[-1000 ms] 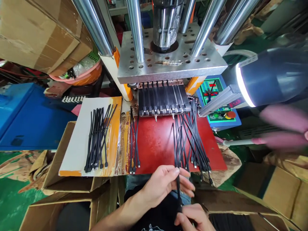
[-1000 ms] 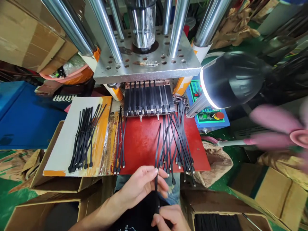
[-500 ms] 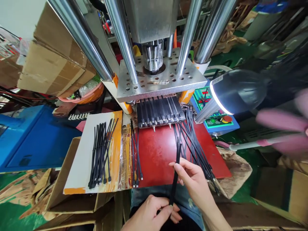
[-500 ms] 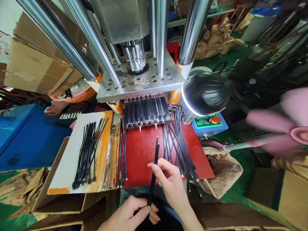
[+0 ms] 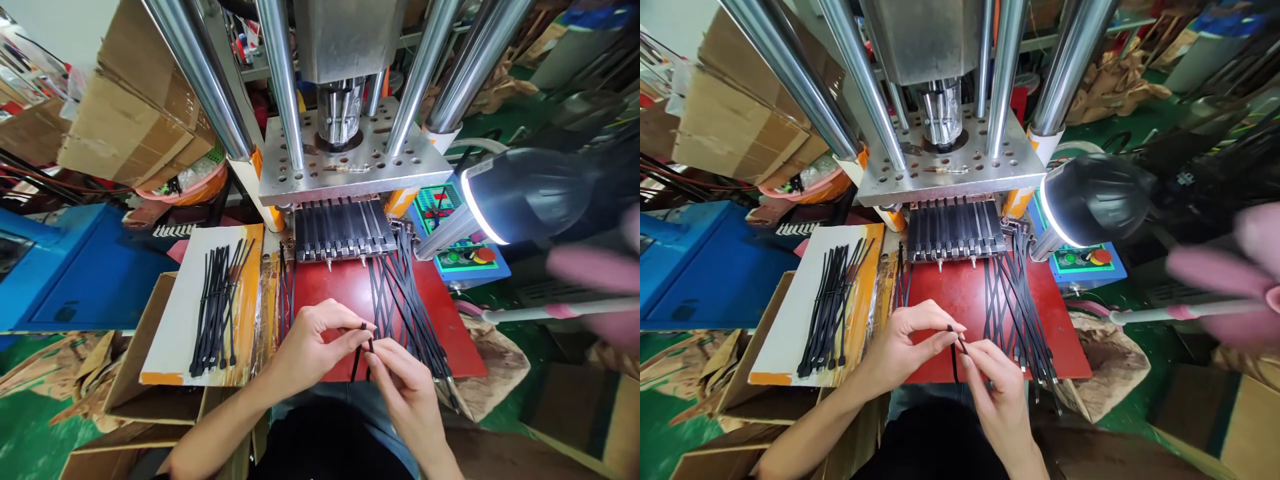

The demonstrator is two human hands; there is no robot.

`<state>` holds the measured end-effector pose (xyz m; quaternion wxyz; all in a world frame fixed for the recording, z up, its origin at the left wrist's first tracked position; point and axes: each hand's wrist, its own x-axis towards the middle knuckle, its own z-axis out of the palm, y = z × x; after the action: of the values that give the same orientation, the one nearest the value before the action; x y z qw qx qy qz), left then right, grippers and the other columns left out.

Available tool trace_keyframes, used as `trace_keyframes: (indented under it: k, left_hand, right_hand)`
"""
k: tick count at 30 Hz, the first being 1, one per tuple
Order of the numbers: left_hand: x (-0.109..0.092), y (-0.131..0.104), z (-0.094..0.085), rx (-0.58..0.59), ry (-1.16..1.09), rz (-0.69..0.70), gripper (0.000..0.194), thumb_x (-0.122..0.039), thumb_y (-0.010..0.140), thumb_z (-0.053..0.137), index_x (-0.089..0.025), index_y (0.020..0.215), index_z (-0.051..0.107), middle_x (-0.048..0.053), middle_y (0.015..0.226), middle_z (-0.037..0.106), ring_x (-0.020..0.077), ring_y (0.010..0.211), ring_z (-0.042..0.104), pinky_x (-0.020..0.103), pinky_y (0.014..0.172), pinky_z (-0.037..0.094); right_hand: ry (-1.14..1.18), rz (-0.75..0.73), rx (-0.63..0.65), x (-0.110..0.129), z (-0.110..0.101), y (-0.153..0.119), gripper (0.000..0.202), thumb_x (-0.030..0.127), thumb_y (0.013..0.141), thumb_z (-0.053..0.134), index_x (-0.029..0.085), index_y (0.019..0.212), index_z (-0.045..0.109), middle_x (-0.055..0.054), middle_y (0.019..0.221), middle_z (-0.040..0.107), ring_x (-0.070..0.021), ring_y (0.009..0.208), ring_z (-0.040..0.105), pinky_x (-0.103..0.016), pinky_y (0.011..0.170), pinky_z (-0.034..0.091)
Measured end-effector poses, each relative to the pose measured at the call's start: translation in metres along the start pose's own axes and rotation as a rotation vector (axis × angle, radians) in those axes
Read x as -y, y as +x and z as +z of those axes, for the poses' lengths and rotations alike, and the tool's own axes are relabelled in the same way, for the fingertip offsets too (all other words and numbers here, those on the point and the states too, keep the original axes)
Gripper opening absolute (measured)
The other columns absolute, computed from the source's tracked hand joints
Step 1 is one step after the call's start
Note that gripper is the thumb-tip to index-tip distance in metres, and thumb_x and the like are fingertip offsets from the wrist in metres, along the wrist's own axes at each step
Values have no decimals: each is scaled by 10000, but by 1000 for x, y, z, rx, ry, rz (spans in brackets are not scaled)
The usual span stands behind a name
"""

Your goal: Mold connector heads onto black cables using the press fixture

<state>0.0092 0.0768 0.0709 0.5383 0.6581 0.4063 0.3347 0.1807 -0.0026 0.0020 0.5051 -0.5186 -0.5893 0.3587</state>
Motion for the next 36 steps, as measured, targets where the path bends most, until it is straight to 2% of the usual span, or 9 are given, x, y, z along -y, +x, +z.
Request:
trace_keyframes:
  k: [4, 9, 14, 21, 23, 27, 30, 33, 36]
  left_hand:
    - [2, -4, -1, -49, 44, 40, 364, -504, 1036, 689, -195, 1052, 882, 93, 923, 844, 206, 843, 745, 306, 802, 564]
    - [0, -1, -5, -72, 0, 24, 354, -487, 1037, 695, -188, 1046, 884, 81, 867, 830, 189, 782, 738, 305, 795, 570]
    - [-1, 9, -4, 2, -194, -45, 445, -599, 922, 799, -163, 961, 876, 100, 916, 810, 192, 793, 732, 304, 769, 584]
    - [-8, 27, -4, -6, 17, 95, 408, -515, 1000, 734, -154, 823, 804, 62, 805, 752, 161, 730, 668, 283, 715, 535]
    - [-10, 42, -9, -57, 82, 138, 328, -426, 1009, 733, -160, 822, 780, 45, 799, 739, 156, 723, 647, 280, 702, 521]
    - [1, 92, -23, -123, 196, 164, 227, -265, 992, 709, -158, 793, 727, 7, 783, 682, 131, 681, 589, 254, 659, 477]
    - [23, 138, -29, -138, 366, 230, 254, -181, 979, 693, -154, 727, 672, -10, 752, 634, 117, 655, 560, 245, 656, 457]
    - [42, 174, -29, -221, 578, 222, 223, -138, 960, 705, -156, 740, 670, -11, 731, 640, 130, 662, 592, 268, 715, 498]
    - [50, 185, -24, -361, 640, 116, 88, -182, 987, 679, -138, 917, 710, 18, 760, 693, 162, 661, 658, 314, 733, 571]
  right_hand:
    - [84, 12, -25, -5, -8, 5, 192, 229, 1008, 687, 285, 1076, 857, -31, 820, 741, -147, 614, 669, -228, 555, 556]
    - [195, 11, -142, -9, -13, 12, 94, 296, 954, 785, 294, 902, 863, -40, 796, 743, -171, 647, 673, -231, 501, 522]
    - [97, 37, -30, 4, -6, 20, 176, 304, 999, 717, 254, 894, 850, -34, 762, 704, -148, 576, 597, -242, 481, 441]
    - [51, 18, -10, 1, 10, 31, 342, 301, 1036, 630, 226, 713, 548, 28, 679, 534, -125, 579, 465, -235, 529, 393]
    - [43, 66, 69, -9, 12, 23, 360, 337, 1058, 599, 230, 725, 513, 26, 696, 539, -132, 614, 499, -232, 566, 421]
    - [-1, 140, 496, -15, -13, 14, 373, 406, 1101, 542, 224, 781, 603, 3, 751, 626, -144, 666, 583, -237, 616, 467]
    - [-88, 116, 623, -9, -53, 51, 400, 451, 1098, 545, 222, 793, 667, -15, 756, 649, -165, 694, 604, -265, 649, 490]
    - [-220, 47, 489, -9, -85, 124, 418, 525, 1057, 595, 220, 790, 697, -27, 749, 663, -186, 695, 588, -299, 652, 481]
    - [-254, -2, 415, -17, -92, 196, 493, 635, 992, 635, 218, 728, 656, -27, 721, 638, -186, 693, 555, -302, 644, 461]
